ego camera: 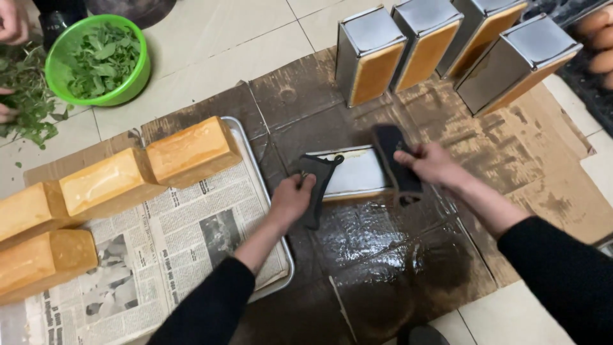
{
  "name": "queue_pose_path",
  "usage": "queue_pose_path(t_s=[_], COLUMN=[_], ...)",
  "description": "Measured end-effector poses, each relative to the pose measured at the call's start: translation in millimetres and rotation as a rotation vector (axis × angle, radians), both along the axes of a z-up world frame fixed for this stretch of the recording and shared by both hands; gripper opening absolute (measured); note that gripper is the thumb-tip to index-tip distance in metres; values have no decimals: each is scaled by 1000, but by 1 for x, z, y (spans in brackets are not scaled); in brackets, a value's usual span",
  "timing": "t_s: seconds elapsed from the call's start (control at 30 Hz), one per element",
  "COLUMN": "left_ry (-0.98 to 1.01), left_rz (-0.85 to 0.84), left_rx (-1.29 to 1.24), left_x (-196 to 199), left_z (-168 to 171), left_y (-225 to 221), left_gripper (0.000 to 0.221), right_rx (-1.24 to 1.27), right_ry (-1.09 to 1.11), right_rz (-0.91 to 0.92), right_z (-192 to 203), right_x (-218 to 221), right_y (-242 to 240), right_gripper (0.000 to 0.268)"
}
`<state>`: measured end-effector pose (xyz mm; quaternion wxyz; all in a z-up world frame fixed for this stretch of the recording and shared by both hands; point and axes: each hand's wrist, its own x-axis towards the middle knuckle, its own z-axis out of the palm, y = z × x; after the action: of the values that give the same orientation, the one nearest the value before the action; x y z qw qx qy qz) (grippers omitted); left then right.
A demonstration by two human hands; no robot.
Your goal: Unmolding baked bread from metal tins and placing them onto a tray.
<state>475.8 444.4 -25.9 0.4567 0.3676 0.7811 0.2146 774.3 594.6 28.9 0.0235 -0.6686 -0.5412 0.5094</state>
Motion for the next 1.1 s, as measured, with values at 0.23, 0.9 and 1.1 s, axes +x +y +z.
queue_pose_path(t_s=[0.23,0.9,1.1], left_ry=[-71,292,196], left_rz=[37,-243,-86], left_rx=[4,385,237], left_x=[1,39,59], left_z=[1,113,69], left_y=[3,46,59], left_gripper=[70,54,56], right_rx=[194,169,121], right_ry=[-44,90,-4], right_rz=[93,-193,-57], right_z=[-56,132,110], right_x=[6,-10,-49], right_y=[2,-20,-31], right_gripper=[52,46,53])
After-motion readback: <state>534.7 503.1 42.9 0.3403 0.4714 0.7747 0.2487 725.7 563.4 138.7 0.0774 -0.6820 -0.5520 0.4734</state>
